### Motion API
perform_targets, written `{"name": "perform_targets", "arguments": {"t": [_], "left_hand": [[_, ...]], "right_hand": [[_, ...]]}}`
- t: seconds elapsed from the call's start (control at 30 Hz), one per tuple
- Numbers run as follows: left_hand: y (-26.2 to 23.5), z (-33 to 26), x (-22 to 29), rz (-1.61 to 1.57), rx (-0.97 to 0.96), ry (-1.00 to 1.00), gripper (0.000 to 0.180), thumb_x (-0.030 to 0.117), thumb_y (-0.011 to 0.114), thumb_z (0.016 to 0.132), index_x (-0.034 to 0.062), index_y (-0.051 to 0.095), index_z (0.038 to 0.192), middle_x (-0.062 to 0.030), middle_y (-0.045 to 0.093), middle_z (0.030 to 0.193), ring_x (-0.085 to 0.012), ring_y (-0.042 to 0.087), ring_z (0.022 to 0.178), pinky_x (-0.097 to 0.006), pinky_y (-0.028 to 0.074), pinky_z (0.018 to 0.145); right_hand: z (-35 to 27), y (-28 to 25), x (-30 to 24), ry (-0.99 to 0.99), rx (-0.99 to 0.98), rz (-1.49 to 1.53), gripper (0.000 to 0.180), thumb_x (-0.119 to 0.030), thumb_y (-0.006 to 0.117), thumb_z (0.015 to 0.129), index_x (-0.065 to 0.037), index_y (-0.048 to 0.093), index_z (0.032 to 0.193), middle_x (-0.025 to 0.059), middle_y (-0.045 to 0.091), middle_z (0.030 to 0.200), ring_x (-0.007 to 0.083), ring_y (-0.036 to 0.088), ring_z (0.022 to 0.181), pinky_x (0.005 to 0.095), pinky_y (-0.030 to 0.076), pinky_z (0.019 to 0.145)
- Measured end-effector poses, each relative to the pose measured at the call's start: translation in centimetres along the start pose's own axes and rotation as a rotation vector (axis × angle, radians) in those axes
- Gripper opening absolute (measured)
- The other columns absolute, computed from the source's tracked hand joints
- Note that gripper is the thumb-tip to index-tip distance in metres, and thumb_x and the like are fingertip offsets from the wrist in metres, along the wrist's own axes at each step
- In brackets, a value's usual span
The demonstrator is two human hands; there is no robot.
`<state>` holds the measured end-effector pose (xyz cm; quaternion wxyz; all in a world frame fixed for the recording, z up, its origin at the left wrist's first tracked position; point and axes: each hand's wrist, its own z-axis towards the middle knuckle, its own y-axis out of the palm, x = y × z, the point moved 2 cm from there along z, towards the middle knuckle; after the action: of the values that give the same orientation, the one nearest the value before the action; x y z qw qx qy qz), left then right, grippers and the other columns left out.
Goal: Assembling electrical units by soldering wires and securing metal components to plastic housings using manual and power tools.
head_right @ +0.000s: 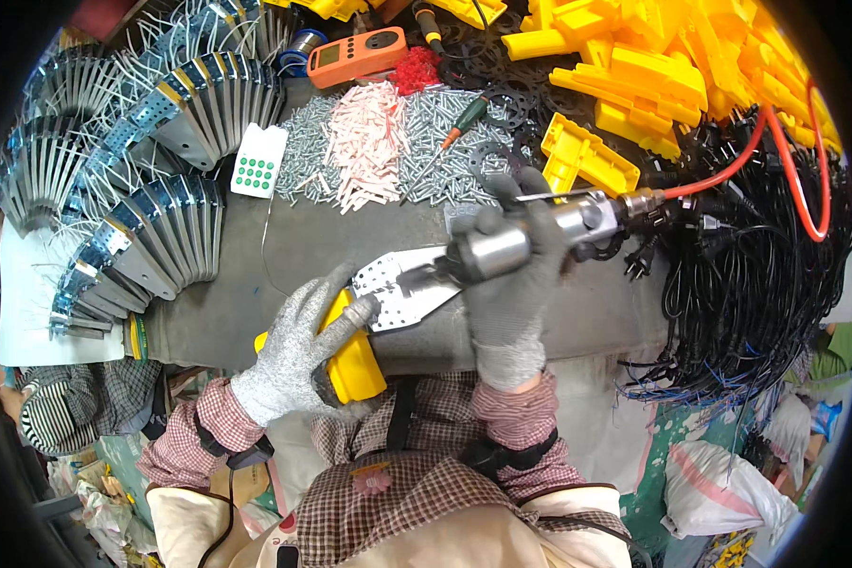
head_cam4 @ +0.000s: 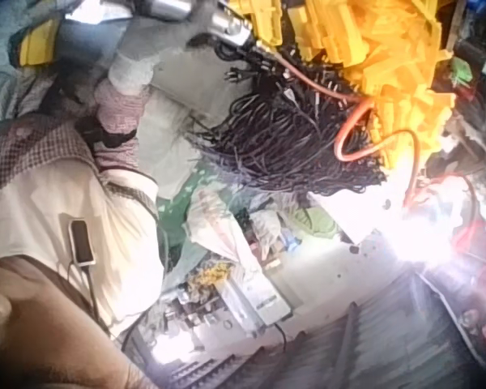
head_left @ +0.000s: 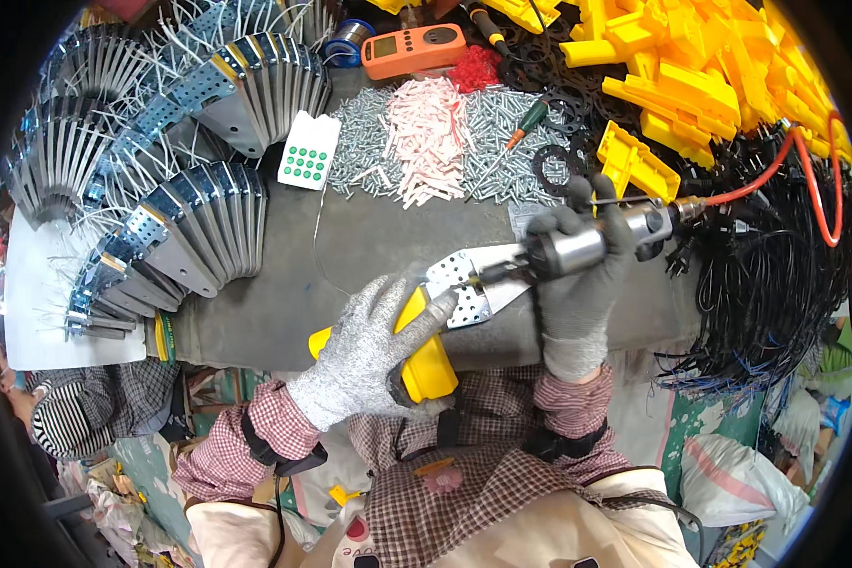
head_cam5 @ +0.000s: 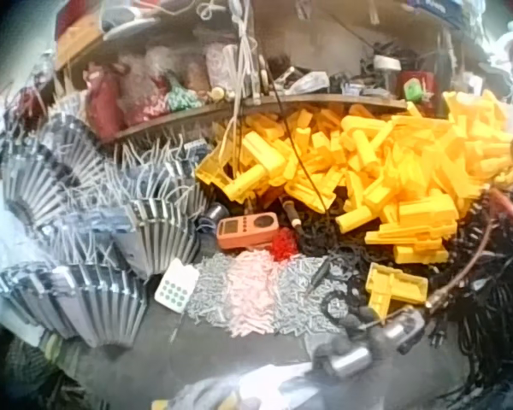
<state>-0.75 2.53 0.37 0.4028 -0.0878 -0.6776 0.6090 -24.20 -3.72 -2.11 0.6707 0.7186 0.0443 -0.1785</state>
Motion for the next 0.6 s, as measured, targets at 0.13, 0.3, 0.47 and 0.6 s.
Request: {"name": "perform_targets", "arguments": {"t": [0.13,0.3,0.47,0.6], "left_hand": [[0.37,-0.2,-0.2,-0.055,0.045,-0.005,0.116,0.059,0.087,0.061,0.0102,0.038,0.154,-0.0307,0.039,0.148,-0.0535,0.042,0.131,-0.063,0.037,0.108],[0.2,0.08,-0.01,-0.028,0.051,0.011,0.118,0.056,0.09,0.055,0.0066,0.041,0.15,-0.0293,0.037,0.151,-0.0522,0.043,0.132,-0.06,0.035,0.111],[0.11,0.15,0.2,-0.016,0.047,0.01,0.119,0.054,0.092,0.052,0.0065,0.042,0.148,-0.0286,0.037,0.153,-0.051,0.044,0.133,-0.058,0.035,0.112],[0.17,0.04,0.05,-0.025,0.056,0.017,0.12,0.054,0.093,0.051,0.0056,0.042,0.148,-0.0284,0.037,0.153,-0.0506,0.044,0.133,-0.058,0.035,0.112]], "right_hand": [[-0.56,-1.79,-1.05,0.09,-0.002,0.152,0.033,-0.021,0.063,0.097,-0.011,0.055,0.127,0.008,0.061,0.111,0.0148,0.056,0.081,0.0394,0.052,0.083],[-0.38,-1.61,-0.88,0.106,-0.048,0.18,0.032,-0.021,0.063,0.097,-0.011,0.054,0.126,0.0076,0.058,0.111,0.0159,0.057,0.083,0.0405,0.052,0.084],[-0.21,-1.54,-0.72,0.1,-0.063,0.128,0.03,-0.021,0.063,0.097,-0.011,0.054,0.124,0.0077,0.058,0.111,0.0159,0.058,0.084,0.0404,0.052,0.084],[-0.41,-1.34,-0.49,0.098,-0.046,0.109,0.029,-0.021,0.063,0.097,-0.011,0.054,0.123,0.0083,0.059,0.111,0.0158,0.058,0.084,0.0401,0.052,0.084]]}}
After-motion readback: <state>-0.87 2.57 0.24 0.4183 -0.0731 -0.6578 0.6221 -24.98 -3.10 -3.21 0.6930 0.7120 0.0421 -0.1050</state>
